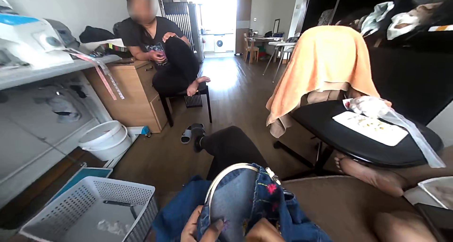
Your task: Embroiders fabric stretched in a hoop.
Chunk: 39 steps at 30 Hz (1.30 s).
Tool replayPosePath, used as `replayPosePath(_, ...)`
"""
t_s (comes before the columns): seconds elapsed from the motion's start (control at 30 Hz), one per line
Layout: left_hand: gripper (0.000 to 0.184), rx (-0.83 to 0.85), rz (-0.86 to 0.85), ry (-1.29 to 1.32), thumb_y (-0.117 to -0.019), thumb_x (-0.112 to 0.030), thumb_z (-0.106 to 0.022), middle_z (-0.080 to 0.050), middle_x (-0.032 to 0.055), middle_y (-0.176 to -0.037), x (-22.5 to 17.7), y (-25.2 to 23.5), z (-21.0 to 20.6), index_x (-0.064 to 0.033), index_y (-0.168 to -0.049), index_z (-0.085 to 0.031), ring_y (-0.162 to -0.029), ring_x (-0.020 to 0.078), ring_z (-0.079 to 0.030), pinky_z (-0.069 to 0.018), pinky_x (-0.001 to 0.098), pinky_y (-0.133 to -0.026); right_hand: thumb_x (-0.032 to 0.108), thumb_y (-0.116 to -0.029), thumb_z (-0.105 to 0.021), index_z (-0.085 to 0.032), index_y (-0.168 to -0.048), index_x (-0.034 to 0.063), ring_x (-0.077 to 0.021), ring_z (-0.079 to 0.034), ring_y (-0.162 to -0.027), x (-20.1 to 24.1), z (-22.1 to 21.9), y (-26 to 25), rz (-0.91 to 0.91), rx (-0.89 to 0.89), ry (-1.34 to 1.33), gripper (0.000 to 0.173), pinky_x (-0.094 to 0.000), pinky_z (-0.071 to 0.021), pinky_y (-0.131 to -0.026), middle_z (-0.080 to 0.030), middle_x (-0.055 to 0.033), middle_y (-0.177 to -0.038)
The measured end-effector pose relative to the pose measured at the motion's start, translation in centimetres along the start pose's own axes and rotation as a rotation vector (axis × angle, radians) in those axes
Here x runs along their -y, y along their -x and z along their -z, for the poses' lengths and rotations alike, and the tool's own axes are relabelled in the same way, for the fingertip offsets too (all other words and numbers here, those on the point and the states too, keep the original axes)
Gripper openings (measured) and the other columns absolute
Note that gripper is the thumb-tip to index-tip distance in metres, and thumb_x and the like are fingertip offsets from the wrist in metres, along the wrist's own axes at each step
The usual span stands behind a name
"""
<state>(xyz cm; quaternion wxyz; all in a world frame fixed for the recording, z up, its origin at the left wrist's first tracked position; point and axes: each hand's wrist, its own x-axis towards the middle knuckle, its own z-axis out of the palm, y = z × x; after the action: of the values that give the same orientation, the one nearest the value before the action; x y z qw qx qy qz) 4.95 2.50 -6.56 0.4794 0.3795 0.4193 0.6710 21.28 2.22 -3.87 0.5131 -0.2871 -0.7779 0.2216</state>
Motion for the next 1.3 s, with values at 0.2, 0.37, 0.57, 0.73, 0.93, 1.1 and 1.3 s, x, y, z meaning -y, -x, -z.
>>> replayPosePath(0.2, 0.036, -0.002, -0.014, 0.080, -0.0799, 0.017, -0.054, -0.075, -0.0056, -0.089, 0.4, 0.4, 0.3, -0.0081, -0.106, -0.057, -0.081, 0.0044, -0.072, -0.0613, 0.0258, -0.076, 0.005, -0.0917, -0.070, -0.077, -0.093, 0.0007, -0.0159, -0.066, -0.081, -1.8, -0.9, -0.6, -0.088, -0.019, 0.155, 0.008, -0.0207, -0.0543, -0.078, -0.069, -0.0132, -0.085)
replayPosePath(0.37, 0.041, -0.018, -0.015, 0.061, -0.0764, 0.016, -0.055, -0.072, -0.0079, -0.092, 0.2, 0.6, 0.0, -0.0082, -0.109, -0.051, -0.083, 0.0025, -0.070, -0.0605, 0.0238, -0.076, 0.009, -0.0913, -0.072, -0.078, -0.091, 0.0045, -0.0104, -0.061, -0.078, -2.4, -1.2, -0.4, -0.103, -0.028, 0.174, 0.008, -0.0161, -0.0510, -0.074, -0.064, -0.0098, -0.084)
replayPosePath(0.57, 0.039, -0.058, -0.006, 0.029, -0.0763, 0.017, -0.055, -0.071, -0.0058, -0.091, 0.4, 0.6, 0.0, -0.0066, -0.107, -0.050, -0.082, 0.0038, -0.070, -0.0608, 0.0243, -0.074, 0.014, -0.0911, -0.072, -0.079, -0.092, 0.0075, -0.0111, -0.058, -0.072, -2.9, -1.6, -0.1, -0.099, -0.036, 0.238, 0.009, -0.0176, -0.0491, -0.068, -0.059, -0.0076, -0.077)
replayPosePath(0.73, 0.038, -0.068, 0.010, 0.034, -0.0760, 0.017, -0.055, -0.071, -0.0045, -0.090, 0.2, 0.5, 0.0, -0.0061, -0.106, -0.050, -0.080, 0.0046, -0.071, -0.0608, 0.0242, -0.073, 0.013, -0.0915, -0.072, -0.079, -0.093, 0.0077, -0.0106, -0.056, -0.071, -2.9, -1.6, -0.2, -0.102, -0.025, 0.247, 0.009, -0.0170, -0.0479, -0.066, -0.058, -0.0072, -0.077)
replayPosePath(0.93, 0.037, -0.075, 0.035, 0.051, -0.0767, 0.018, -0.056, -0.072, -0.0033, -0.089, 0.2, 0.4, -0.1, -0.0057, -0.104, -0.051, -0.079, 0.0052, -0.071, -0.0612, 0.0245, -0.072, 0.014, -0.0932, -0.070, -0.079, -0.094, 0.0087, -0.0109, -0.057, -0.073, -2.9, -1.7, -0.2, -0.110, -0.016, 0.255, 0.011, -0.0177, -0.0486, -0.068, -0.059, -0.0069, -0.078)
replayPosePath(1.1, 0.034, -0.080, 0.076, 0.037, -0.0778, 0.017, -0.056, -0.072, -0.0019, -0.086, -0.2, 0.3, -0.2, -0.0053, -0.103, -0.051, -0.077, 0.0059, -0.071, -0.0612, 0.0251, -0.071, 0.016, -0.0928, -0.071, -0.078, -0.092, 0.0094, -0.0100, -0.059, -0.075, -3.0, -1.8, -0.5, -0.130, -0.028, 0.253, 0.010, -0.0170, -0.0498, -0.070, -0.060, -0.0052, -0.079)
replayPosePath(1.3, 0.034, -0.056, 0.113, 0.018, -0.0772, 0.017, -0.059, -0.072, 0.0008, -0.087, -0.4, 0.1, 0.1, -0.0042, -0.102, -0.051, -0.078, 0.0089, -0.072, -0.0617, 0.0271, -0.071, 0.016, -0.0899, -0.073, -0.077, -0.088, 0.0081, -0.0032, -0.055, -0.069, -3.6, -1.9, -0.8, -0.125, -0.054, 0.203, 0.009, -0.0111, -0.0466, -0.064, -0.059, -0.0041, -0.079)
